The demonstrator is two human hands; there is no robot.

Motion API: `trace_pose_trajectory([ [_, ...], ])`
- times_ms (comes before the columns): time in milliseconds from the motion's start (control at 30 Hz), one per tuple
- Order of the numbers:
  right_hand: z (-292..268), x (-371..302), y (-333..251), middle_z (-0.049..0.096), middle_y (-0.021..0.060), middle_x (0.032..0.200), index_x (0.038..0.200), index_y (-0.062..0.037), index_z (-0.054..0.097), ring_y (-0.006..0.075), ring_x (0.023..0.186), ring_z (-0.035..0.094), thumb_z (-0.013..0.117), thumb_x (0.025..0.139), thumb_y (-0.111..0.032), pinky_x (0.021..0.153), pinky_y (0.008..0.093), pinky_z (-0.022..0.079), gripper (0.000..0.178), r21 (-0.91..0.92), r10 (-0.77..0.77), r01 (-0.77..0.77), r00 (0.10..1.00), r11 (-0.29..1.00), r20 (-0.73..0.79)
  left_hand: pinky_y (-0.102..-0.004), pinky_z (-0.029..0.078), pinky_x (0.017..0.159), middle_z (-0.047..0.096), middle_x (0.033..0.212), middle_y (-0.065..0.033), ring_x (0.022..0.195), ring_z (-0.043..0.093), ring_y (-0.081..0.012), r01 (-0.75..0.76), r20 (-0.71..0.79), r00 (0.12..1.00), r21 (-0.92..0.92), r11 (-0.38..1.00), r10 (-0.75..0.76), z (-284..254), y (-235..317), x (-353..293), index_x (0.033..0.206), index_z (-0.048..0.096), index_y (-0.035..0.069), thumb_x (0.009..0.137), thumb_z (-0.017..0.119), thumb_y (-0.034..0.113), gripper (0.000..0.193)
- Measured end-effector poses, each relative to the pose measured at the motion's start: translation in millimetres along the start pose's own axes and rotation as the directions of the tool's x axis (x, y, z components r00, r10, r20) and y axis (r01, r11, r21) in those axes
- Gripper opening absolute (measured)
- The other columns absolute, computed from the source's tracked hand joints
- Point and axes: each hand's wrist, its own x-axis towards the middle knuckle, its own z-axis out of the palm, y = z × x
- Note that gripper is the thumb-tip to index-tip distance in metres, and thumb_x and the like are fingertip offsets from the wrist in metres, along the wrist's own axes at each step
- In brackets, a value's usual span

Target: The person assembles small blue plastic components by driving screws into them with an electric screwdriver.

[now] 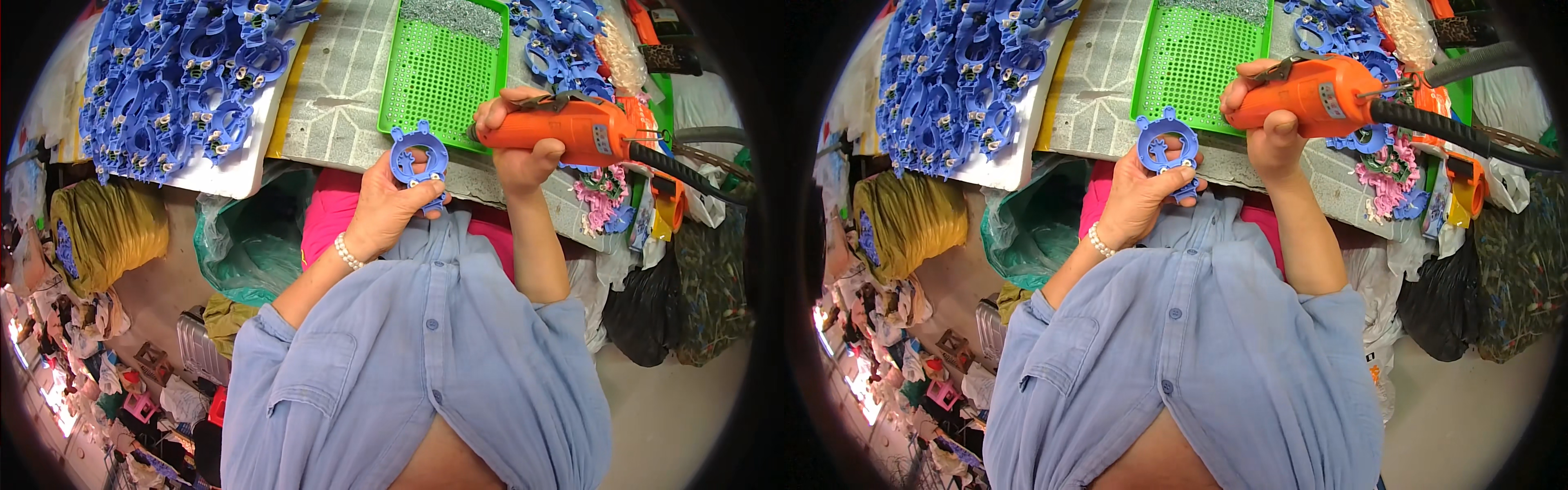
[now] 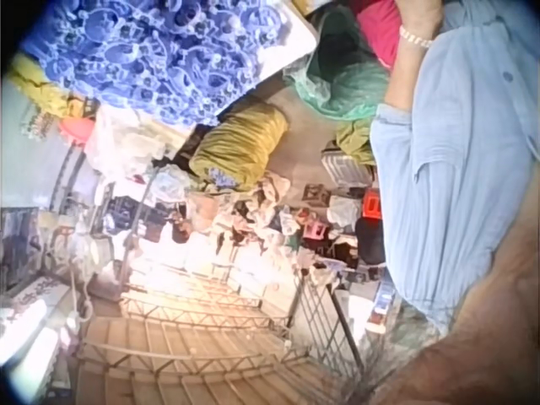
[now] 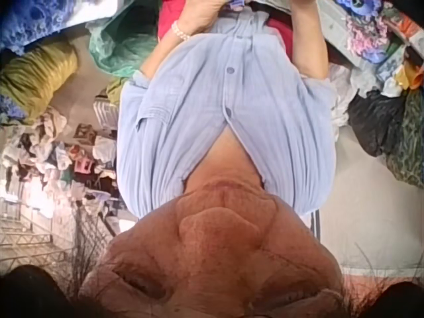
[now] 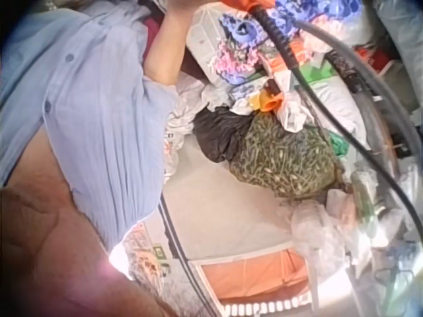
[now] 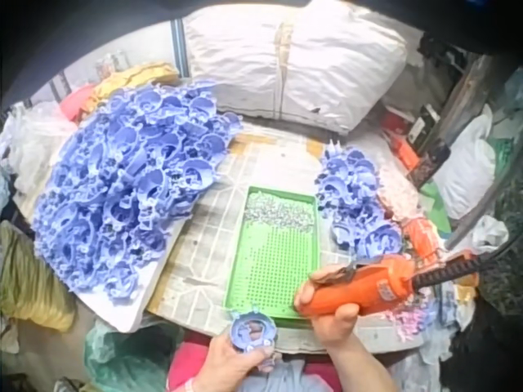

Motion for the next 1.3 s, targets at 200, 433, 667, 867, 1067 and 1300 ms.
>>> trace_pose_trajectory([
  [200,2,-1,-2,0.054,0.007,0.076,0.11,-0.0017,0.05,0.0193,0.065,0.051,0.052,0.071,-0.078,0.065,0.035,0.043,0.086,-0.009,-0.006,0.007,1.0,1.0,0.017,-0.0258,0.056,0.052,0.062,0.095,-0.0075,0.075,0.067,-0.0169,0.003,0.003,1.0,-0.008,1.0,-0.003,0,1,2,0.112,0.049,0.002,0.077,0.068,0.0,0.04],
  [433,-2,-1,3,0.054,0.0069,0.076,0.11,-0.0026,0.05,0.0196,0.064,0.051,0.052,0.071,-0.078,0.065,0.0346,0.043,0.084,-0.002,0.019,-0.019,1.0,1.0,0.023,-0.0256,0.056,0.055,0.061,0.094,-0.0068,0.076,0.067,-0.0173,-0.001,0.045,0.999,-0.017,1.0,0.002,0,3,1,0.114,0.048,0.002,0.075,0.069,-0.001,0.044],
  [667,5,0,-12,0.054,0.0066,0.076,0.109,-0.0016,0.051,0.0199,0.064,0.051,0.051,0.07,-0.079,0.066,0.0357,0.043,0.087,-0.011,0.004,-0.003,0.999,1.0,0.032,-0.0262,0.056,0.055,0.059,0.095,-0.0066,0.077,0.067,-0.0179,-0.006,0.049,0.999,0.024,1.0,0.005,0,2,1,0.116,0.047,0.002,0.075,0.067,-0.004,0.046],
  [867,15,10,-45,0.056,0.0076,0.079,0.115,0.0011,0.05,0.0204,0.069,0.053,0.051,0.065,-0.081,0.067,0.0356,0.045,0.097,0.208,-0.221,0.18,0.956,0.961,0.195,-0.0258,0.055,0.055,0.06,0.093,-0.0063,0.075,0.066,-0.017,-0.036,0.015,0.999,0.078,0.996,0.035,5,10,-3,0.112,0.047,0.001,0.075,0.067,-0.004,0.042],
  [1067,33,1,-87,0.056,0.0097,0.087,0.121,0.001,0.044,0.0214,0.077,0.055,0.054,0.061,-0.081,0.076,0.0384,0.045,0.102,0.352,-0.275,0.135,0.881,0.926,0.385,-0.024,0.053,0.052,0.061,0.087,-0.0053,0.068,0.062,-0.0107,-0.124,0.021,0.992,0.129,0.984,0.123,19,22,-9,0.107,0.049,0.001,0.071,0.068,-0.005,0.041],
  [1300,46,-9,-87,0.056,0.0055,0.087,0.124,-0.0047,0.047,0.0201,0.075,0.053,0.055,0.066,-0.079,0.074,0.0382,0.042,0.095,0.327,-0.24,0.089,0.856,0.941,0.458,-0.0232,0.052,0.05,0.061,0.086,-0.0045,0.068,0.062,-0.0098,-0.139,0.024,0.99,0.104,0.985,0.137,22,27,-18,0.105,0.049,0.001,0.071,0.068,-0.004,0.039],
])
